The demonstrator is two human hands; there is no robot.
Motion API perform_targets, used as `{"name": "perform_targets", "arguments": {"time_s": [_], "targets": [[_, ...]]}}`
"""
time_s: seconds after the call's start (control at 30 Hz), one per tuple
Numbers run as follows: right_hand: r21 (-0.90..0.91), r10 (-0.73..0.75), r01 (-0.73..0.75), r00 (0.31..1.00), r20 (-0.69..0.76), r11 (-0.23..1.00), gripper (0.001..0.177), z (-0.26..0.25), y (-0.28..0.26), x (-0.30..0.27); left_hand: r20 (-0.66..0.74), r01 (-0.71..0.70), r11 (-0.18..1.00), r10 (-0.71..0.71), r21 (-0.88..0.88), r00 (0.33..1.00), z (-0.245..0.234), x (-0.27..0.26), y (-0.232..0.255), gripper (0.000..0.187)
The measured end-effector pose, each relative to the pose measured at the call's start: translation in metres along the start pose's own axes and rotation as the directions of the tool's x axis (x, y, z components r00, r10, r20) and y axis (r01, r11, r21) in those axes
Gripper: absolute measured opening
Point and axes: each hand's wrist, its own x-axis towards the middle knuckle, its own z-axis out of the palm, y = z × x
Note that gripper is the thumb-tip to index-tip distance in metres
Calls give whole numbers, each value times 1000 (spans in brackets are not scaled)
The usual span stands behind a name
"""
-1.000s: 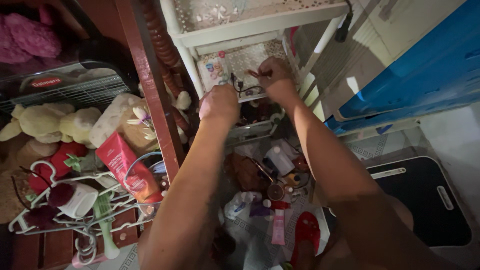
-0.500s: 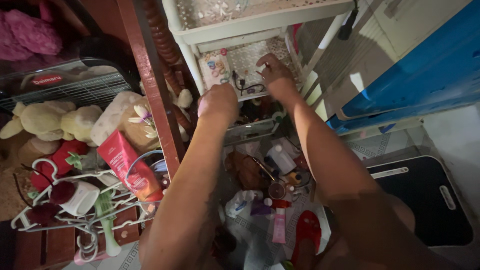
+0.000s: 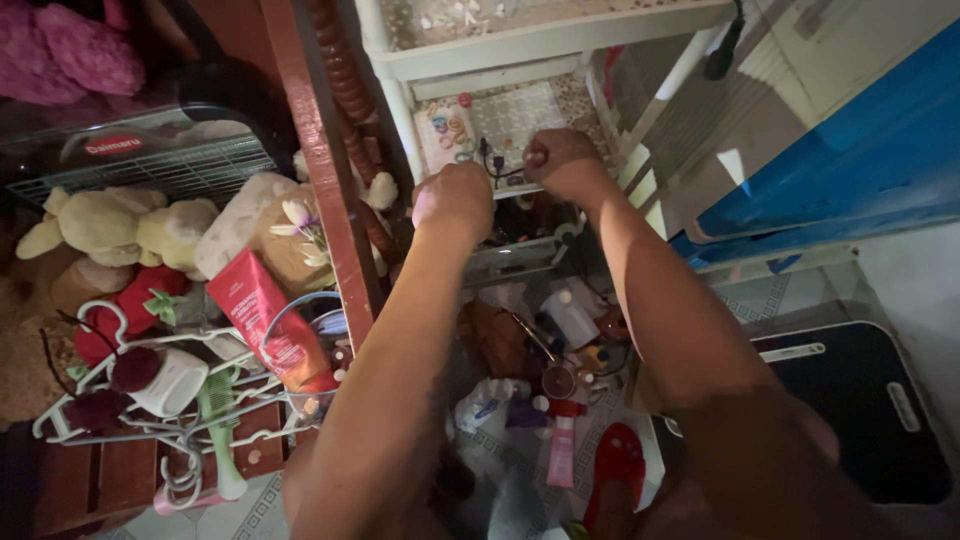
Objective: The person crouches beside a plastic drawer cart in a cluttered room, opens a cardboard box, and takes out bottles and tubes. They unscrew caps, handle small bottles and a boxed product, and place the items into the cart's drawers and shelves.
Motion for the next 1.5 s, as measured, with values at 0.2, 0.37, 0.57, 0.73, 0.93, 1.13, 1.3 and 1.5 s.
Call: {"name": "perform_targets", "arguments": {"time_s": [0.2, 0.37, 0.57, 0.73, 0.93, 1.13, 1.3, 1.5], "targets": [[-99, -32, 36, 999, 40, 994, 20, 7, 11, 6, -13, 44, 997, -45, -55, 999, -3, -1, 0, 27], [-47, 13, -9, 997, 82, 999, 25, 4, 7, 4, -15, 52, 997, -53, -64, 998, -3, -2, 1, 25], [-76, 14, -8, 996, 85, 997, 26, 3, 7, 8, -13, 62, 994, -63, -92, 998, -8, -5, 2, 26], [-27, 6, -4, 998, 61, 1000, 23, 7, 9, 7, -11, 66, 991, -68, -116, 998, -6, -4, 0, 28], [126, 104, -108, 994, 43, 986, 30, -8, 2, -4, 3, 78, 988, -78, -130, 997, -1, 1, -2, 30], [502, 161, -127, 987, -25, 856, 50, -10, 5, -9, 50, 64, 994, -59, -94, 997, 0, 2, -4, 28], [340, 67, 59, 935, -348, 938, 35, 1, 25, -9, 69, 61, 995, -56, -80, 996, -2, 1, -5, 28], [-61, 129, -156, 940, -316, 986, 36, 12, 7, 2, 103, 60, 998, -56, -35, 993, -4, 0, -6, 30]]}}
